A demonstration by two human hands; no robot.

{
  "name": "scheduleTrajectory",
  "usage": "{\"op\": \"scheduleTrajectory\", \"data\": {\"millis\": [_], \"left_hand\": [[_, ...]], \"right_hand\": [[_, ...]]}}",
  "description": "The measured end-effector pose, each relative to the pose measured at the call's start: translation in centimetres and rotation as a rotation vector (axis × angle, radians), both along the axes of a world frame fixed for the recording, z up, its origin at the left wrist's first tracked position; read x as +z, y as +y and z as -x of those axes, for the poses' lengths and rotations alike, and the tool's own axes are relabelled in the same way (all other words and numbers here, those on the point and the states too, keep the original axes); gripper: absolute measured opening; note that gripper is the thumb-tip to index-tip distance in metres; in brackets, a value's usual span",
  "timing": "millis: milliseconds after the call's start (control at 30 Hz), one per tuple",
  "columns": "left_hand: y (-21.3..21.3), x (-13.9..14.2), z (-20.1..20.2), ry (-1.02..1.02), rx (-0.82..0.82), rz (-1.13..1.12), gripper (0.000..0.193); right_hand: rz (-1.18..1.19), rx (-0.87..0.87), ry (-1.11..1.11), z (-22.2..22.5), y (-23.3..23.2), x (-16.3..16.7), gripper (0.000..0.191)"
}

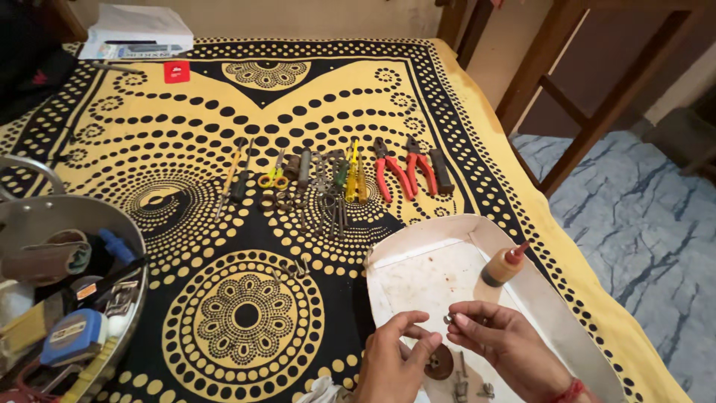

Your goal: The person sits on a bed and repeatedly picks up small metal pieces, aligns them, and places them into a small container. They handle the parts one at a time, occasionally adjusting their position and the container.

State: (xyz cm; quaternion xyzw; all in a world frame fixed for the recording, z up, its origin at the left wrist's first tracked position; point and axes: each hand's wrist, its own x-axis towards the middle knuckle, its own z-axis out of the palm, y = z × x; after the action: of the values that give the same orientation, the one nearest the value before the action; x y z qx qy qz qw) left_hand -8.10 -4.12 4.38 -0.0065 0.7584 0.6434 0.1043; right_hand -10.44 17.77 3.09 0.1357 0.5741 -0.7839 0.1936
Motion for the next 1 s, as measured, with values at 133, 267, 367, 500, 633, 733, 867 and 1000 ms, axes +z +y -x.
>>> {"op": "scheduleTrajectory", "data": {"millis": [133,267,367,500,633,733,867,1000], "left_hand": [[-0.2,0.6,0.2,0.059,0.05,0.002,0.029],[-0.3,0.3,0.4,0.101,0.099,0.018,0.021],[-0.3,-0.3,0.7,0.144,0.141,0.049,0.02],[-0.6,-1.4,1.2,0.365,0.095,-0.03,0.017],[-0.7,-2.1,1.1,0.306,0.067,0.071,0.019],[-0.8,-2.1,1.3,0.292,0.061,0.076,0.018],[-0.5,-1.7,1.3,0.196,0.088,0.111,0.024],[0.0,-1.5,1.8,0.107,0.074,0.125,0.026]], "right_hand": [[-0.105,0.002,0.106,-0.2,-1.4,-0.2,0.031],[-0.166,0.028,0.149,-0.6,-2.9,0.4,0.03],[-0.122,-0.031,0.118,-0.4,-3.3,0.5,0.032],[-0.189,0.109,0.136,0.4,-2.8,-0.7,0.028],[-0.241,0.194,0.147,0.6,-2.5,-2.5,0.033],[-0.219,0.199,0.058,0.8,-2.3,-3.2,0.033],[-0.194,0.206,0.081,1.1,-1.9,-3.7,0.031],[-0.122,0.207,0.075,1.3,-1.8,-3.7,0.029]]}}
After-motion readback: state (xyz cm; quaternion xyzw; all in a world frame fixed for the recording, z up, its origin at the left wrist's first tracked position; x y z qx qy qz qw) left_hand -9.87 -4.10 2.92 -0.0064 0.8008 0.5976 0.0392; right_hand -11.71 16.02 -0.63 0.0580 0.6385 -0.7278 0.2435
